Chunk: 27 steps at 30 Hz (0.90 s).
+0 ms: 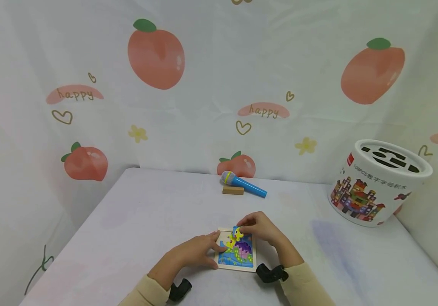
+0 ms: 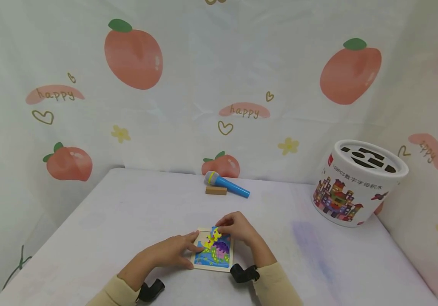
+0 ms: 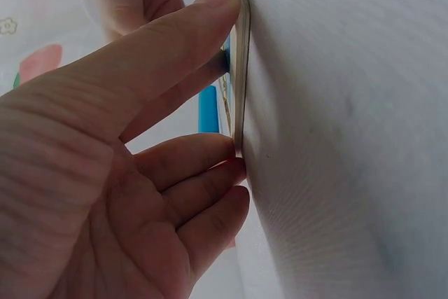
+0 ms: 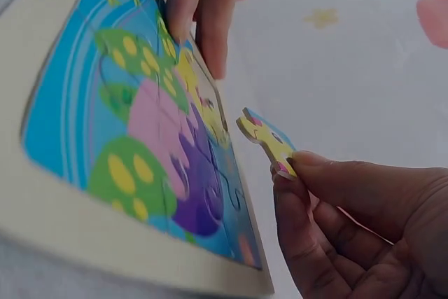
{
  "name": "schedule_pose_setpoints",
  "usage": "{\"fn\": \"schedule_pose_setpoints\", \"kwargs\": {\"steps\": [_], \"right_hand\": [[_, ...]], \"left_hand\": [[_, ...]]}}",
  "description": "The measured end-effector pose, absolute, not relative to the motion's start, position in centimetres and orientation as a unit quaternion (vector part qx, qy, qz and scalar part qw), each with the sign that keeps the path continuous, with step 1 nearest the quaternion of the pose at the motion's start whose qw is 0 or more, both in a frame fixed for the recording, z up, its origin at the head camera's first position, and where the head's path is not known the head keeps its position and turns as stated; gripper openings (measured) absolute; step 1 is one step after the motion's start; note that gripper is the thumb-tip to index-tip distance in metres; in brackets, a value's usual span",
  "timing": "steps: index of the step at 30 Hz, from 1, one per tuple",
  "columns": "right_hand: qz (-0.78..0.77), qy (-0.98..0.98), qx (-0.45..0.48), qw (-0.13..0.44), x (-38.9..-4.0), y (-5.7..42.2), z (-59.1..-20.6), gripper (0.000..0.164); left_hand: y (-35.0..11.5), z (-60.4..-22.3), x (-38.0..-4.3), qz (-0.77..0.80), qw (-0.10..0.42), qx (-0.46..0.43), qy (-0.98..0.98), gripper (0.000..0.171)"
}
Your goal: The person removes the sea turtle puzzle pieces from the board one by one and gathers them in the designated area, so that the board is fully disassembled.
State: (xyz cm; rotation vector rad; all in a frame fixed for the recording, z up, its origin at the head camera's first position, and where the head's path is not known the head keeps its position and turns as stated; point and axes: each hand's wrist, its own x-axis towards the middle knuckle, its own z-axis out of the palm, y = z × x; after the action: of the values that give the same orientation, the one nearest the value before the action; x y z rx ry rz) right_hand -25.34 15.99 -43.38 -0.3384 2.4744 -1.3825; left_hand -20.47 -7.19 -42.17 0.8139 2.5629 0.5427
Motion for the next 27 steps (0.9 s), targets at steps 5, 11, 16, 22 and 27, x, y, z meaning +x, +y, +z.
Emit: {"fn": "schedule_pose_setpoints", "kwargs": {"steps": [5, 11, 16, 22, 27], "right_hand": [[-0.481, 0.858, -0.111, 0.141, -25.2, 17.1, -43.2, 0.019], [-0.472, 0.868, -0.083, 0.134, -25.0, 18.7, -43.4, 0.019], [-0.462, 0.877, -0.063, 0.119, -24.9, 20.0, -43.5, 0.018], [-0.462, 0.879, -0.044, 0.113, -24.7, 21.3, -43.5, 0.018], [-0.460, 0.880, -0.042, 0.111, -24.5, 22.4, -43.6, 0.019]], "left_hand": [[-7.2, -42.3, -20.5, 0.198, 0.198, 0.289, 0.915, 0.048], [-7.1, -42.2, -20.5, 0.200, 0.201, 0.284, 0.916, 0.048], [-7.2, -42.1, -20.3, 0.205, 0.202, 0.280, 0.916, 0.048], [-7.2, -42.0, -20.2, 0.208, 0.203, 0.278, 0.915, 0.049], [-7.3, -42.1, -20.3, 0.209, 0.202, 0.279, 0.915, 0.049]]}}
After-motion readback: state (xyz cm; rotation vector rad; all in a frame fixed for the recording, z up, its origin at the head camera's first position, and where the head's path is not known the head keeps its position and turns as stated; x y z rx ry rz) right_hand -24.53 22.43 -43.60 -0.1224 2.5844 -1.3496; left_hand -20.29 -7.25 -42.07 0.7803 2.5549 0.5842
